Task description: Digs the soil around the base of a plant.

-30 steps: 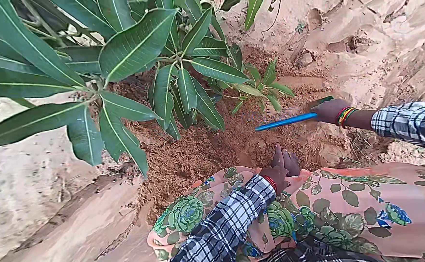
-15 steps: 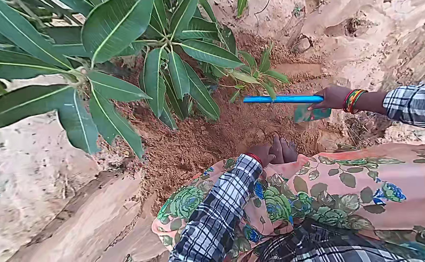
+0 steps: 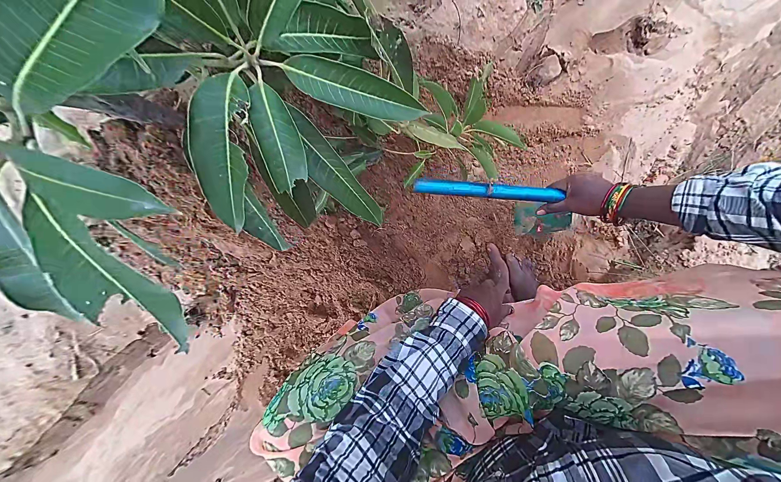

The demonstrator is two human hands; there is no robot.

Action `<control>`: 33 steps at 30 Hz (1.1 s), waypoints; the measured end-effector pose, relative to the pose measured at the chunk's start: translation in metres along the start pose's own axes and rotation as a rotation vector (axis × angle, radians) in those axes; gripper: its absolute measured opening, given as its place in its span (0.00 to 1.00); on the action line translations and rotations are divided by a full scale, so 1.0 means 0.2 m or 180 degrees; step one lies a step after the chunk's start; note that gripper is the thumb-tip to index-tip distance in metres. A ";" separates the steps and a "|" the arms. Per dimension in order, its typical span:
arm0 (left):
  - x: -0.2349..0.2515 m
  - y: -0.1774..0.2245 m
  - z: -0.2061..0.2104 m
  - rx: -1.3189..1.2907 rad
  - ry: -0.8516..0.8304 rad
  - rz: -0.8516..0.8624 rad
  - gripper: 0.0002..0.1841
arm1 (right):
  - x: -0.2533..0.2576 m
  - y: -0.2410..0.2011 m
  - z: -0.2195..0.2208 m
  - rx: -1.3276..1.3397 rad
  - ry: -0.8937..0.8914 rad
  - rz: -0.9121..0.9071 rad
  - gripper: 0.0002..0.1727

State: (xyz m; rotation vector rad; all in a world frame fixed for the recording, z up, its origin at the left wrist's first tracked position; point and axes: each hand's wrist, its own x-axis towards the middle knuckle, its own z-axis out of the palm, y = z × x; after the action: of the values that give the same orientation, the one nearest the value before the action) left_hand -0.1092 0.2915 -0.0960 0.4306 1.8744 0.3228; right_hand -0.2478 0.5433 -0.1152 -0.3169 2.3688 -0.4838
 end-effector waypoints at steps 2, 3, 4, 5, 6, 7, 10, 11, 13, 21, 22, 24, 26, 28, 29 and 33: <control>0.00 0.00 0.00 -0.0006 0.0023 -0.0004 0.28 | -0.01 -0.05 -0.01 0.0389 0.0177 -0.0108 0.23; -0.01 0.00 0.00 -0.0024 0.0037 -0.0006 0.28 | -0.01 -0.08 -0.03 0.0589 0.0276 -0.0080 0.23; -0.01 0.00 0.00 -0.0041 0.0040 -0.0014 0.28 | -0.01 -0.10 -0.05 0.0696 0.0353 -0.0035 0.23; -0.01 0.01 0.00 -0.0045 0.0038 -0.0020 0.28 | -0.01 -0.11 -0.08 0.0718 0.0403 0.0004 0.23; -0.01 0.00 0.00 -0.0040 0.0032 -0.0020 0.28 | 0.00 -0.12 -0.10 0.0643 0.0439 0.0018 0.23; -0.01 -0.01 -0.01 -0.0041 0.0046 -0.0012 0.28 | 0.00 -0.11 -0.12 0.0542 0.0480 0.0012 0.24; -0.04 -0.10 -0.07 -0.0335 0.0367 -0.0118 0.31 | -0.03 -0.14 -0.11 0.0394 0.0477 0.0032 0.25; -0.06 -0.15 -0.11 -0.0552 0.0671 -0.0215 0.33 | -0.04 -0.17 -0.09 0.0438 0.0410 0.0063 0.25; -0.14 -0.26 -0.22 -0.1080 0.1525 -0.0425 0.35 | -0.08 -0.25 -0.04 0.0636 0.0203 0.0104 0.22; -0.30 -0.38 -0.36 -0.4833 0.3357 0.0093 0.39 | -0.22 -0.61 0.21 0.1174 -0.0832 -0.0139 0.18; -0.28 -0.39 -0.35 -0.5086 0.3361 0.0108 0.41 | -0.24 -0.66 0.23 0.1231 -0.0913 -0.0112 0.17; -0.24 -0.41 -0.36 -0.5494 0.3407 0.0076 0.43 | -0.25 -0.72 0.29 0.1383 -0.1000 -0.0082 0.17; -0.21 -0.42 -0.37 -0.5670 0.3510 -0.0184 0.41 | -0.25 -0.77 0.38 0.1320 -0.1006 -0.0123 0.19; -0.18 -0.46 -0.35 -0.5689 0.3558 -0.0400 0.39 | -0.25 -0.85 0.46 0.1019 -0.0934 -0.0106 0.23; -0.18 -0.47 -0.34 -0.5648 0.3547 -0.0490 0.36 | -0.24 -0.89 0.50 0.0864 -0.0910 -0.0078 0.25; -0.17 -0.53 -0.30 -0.5058 0.3580 -0.0771 0.23 | -0.20 -0.96 0.71 0.0535 -0.0856 -0.0083 0.26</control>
State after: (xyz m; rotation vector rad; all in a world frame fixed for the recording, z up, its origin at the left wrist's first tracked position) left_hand -0.1700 0.1817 -0.0921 -1.2724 1.9146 1.9293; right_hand -0.1050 0.3482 -0.1093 -0.3148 2.0519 -0.6085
